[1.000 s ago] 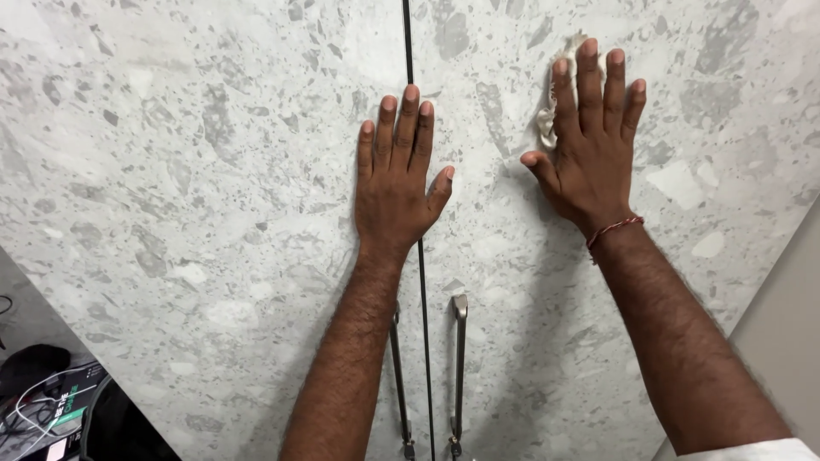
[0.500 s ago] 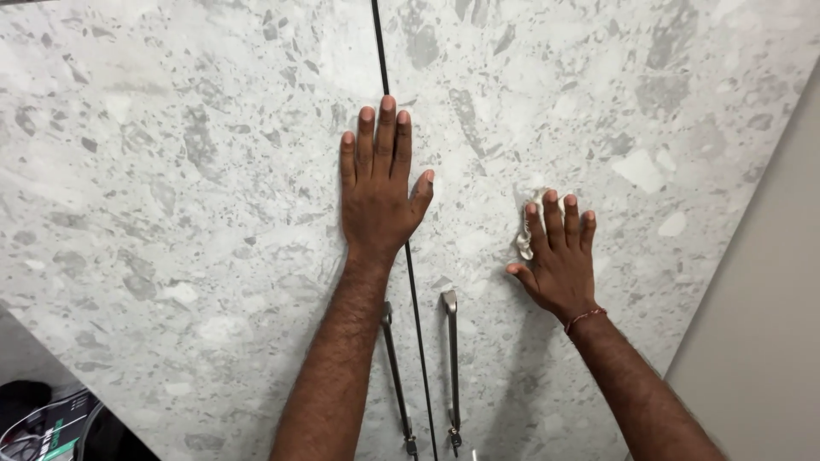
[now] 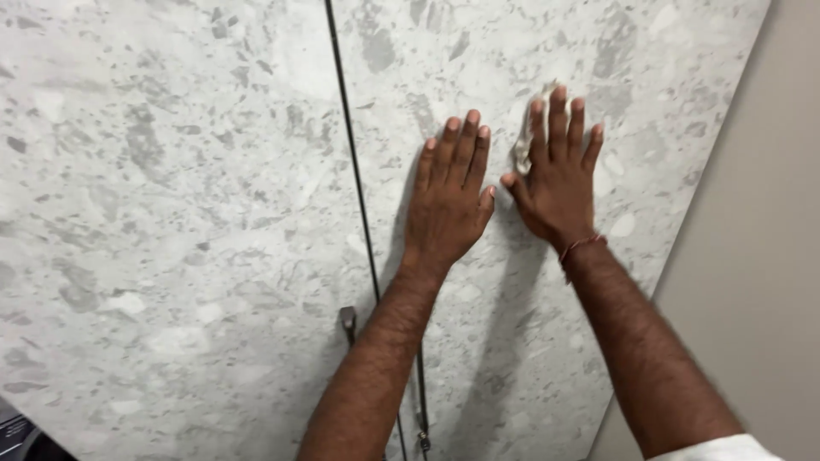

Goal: Wiping the surface of a wardrobe with a cleaning cloth.

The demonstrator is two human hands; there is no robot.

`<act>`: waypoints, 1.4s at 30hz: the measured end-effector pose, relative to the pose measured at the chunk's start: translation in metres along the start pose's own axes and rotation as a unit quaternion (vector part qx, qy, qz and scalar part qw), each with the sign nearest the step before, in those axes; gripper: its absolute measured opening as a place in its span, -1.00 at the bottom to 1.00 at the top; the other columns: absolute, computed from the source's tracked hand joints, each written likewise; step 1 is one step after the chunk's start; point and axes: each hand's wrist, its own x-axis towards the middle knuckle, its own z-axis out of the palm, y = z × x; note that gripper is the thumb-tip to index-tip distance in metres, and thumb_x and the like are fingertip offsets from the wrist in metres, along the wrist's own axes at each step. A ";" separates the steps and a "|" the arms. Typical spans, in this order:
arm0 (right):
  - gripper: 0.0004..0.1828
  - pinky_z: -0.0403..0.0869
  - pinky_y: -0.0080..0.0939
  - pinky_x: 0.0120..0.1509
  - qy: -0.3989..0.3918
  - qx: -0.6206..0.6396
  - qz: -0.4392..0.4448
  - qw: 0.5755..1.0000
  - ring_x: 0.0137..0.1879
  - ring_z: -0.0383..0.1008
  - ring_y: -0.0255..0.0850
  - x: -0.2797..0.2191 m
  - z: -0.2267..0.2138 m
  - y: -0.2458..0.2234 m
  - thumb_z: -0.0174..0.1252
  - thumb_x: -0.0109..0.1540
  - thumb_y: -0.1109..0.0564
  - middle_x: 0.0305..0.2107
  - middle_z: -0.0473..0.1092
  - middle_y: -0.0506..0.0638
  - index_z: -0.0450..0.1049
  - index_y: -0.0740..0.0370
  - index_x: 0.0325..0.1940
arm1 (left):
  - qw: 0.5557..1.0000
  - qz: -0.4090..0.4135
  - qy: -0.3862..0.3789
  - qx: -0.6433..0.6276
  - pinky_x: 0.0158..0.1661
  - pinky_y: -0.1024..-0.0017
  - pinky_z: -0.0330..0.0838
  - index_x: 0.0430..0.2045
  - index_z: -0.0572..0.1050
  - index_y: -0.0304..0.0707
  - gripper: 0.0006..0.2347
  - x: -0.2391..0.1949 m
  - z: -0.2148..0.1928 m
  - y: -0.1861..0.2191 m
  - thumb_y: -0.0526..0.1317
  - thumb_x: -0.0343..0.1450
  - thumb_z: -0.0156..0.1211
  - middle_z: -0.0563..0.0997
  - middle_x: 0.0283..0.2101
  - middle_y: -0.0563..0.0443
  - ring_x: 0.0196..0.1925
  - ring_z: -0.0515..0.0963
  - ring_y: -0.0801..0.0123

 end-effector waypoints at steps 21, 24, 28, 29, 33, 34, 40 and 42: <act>0.07 -0.61 0.21 0.67 0.037 -0.035 -0.052 0.997 0.73 -0.57 -0.04 0.023 -0.005 0.080 -0.62 0.29 -0.69 0.64 -0.47 0.00 -0.35 -0.10 0.73 | 0.986 -0.035 -0.004 0.160 0.56 0.06 -0.50 0.60 -0.18 -0.23 -0.24 0.003 0.037 0.022 0.27 0.61 -0.14 -0.25 0.65 -0.10 0.68 -0.27 0.13; 0.06 -0.59 0.19 0.69 0.055 -0.008 -0.046 0.997 0.73 -0.57 -0.04 0.014 0.004 0.080 -0.62 0.31 -0.68 0.64 -0.46 0.01 -0.34 -0.09 0.73 | 0.986 -0.034 0.016 0.162 0.57 0.07 -0.50 0.60 -0.19 -0.24 -0.24 0.002 0.042 0.020 0.27 0.62 -0.13 -0.26 0.65 -0.08 0.69 -0.29 0.15; 0.04 -0.58 0.17 0.73 0.073 0.017 -0.048 0.996 0.73 -0.57 -0.05 -0.042 0.035 0.088 -0.62 0.33 -0.67 0.63 -0.46 0.02 -0.34 -0.06 0.73 | 0.989 -0.043 0.004 0.141 0.57 0.08 -0.49 0.59 -0.17 -0.21 -0.25 0.002 0.043 0.021 0.26 0.61 -0.13 -0.24 0.65 -0.07 0.68 -0.27 0.18; 0.06 -0.58 0.17 0.71 0.063 0.020 -0.052 0.996 0.72 -0.58 -0.04 -0.060 0.043 0.091 -0.60 0.32 -0.68 0.63 -0.47 0.03 -0.33 -0.04 0.72 | 0.989 -0.041 0.005 0.146 0.57 0.08 -0.48 0.59 -0.17 -0.23 -0.25 0.001 0.043 0.021 0.25 0.61 -0.12 -0.24 0.65 -0.08 0.68 -0.26 0.16; 0.04 -0.60 0.20 0.69 0.016 0.012 -0.043 0.999 0.72 -0.59 -0.04 -0.097 0.056 0.109 -0.57 0.31 -0.66 0.64 -0.47 0.02 -0.30 -0.04 0.70 | 0.990 -0.035 0.001 0.139 0.58 0.06 -0.46 0.59 -0.15 -0.24 -0.25 0.001 0.042 0.021 0.24 0.61 -0.11 -0.23 0.64 -0.10 0.68 -0.25 0.13; 0.04 -0.60 0.20 0.69 0.019 0.012 -0.042 0.999 0.72 -0.59 -0.04 -0.089 0.053 0.111 -0.57 0.31 -0.66 0.64 -0.47 0.02 -0.30 -0.04 0.70 | 0.990 -0.033 0.003 0.140 0.58 0.06 -0.46 0.59 -0.15 -0.24 -0.25 0.002 0.042 0.021 0.24 0.61 -0.11 -0.23 0.64 -0.10 0.68 -0.25 0.13; 0.07 -0.61 0.20 0.69 0.049 -0.002 -0.044 0.998 0.73 -0.59 -0.04 -0.011 0.019 0.127 -0.62 0.30 -0.69 0.63 -0.48 0.05 -0.36 -0.07 0.72 | 0.989 -0.039 0.013 0.141 0.57 0.06 -0.43 0.58 -0.14 -0.25 -0.24 0.002 0.042 0.023 0.24 0.60 -0.09 -0.21 0.64 -0.11 0.67 -0.24 0.13; 0.07 -0.61 0.23 0.66 0.041 -0.014 -0.016 0.999 0.73 -0.58 -0.03 0.014 0.002 0.128 -0.60 0.28 -0.69 0.64 -0.46 0.02 -0.35 -0.11 0.73 | 0.990 -0.039 0.013 0.134 0.57 0.07 -0.43 0.58 -0.13 -0.25 -0.24 0.002 0.043 0.022 0.24 0.59 -0.06 -0.20 0.64 -0.10 0.67 -0.23 0.13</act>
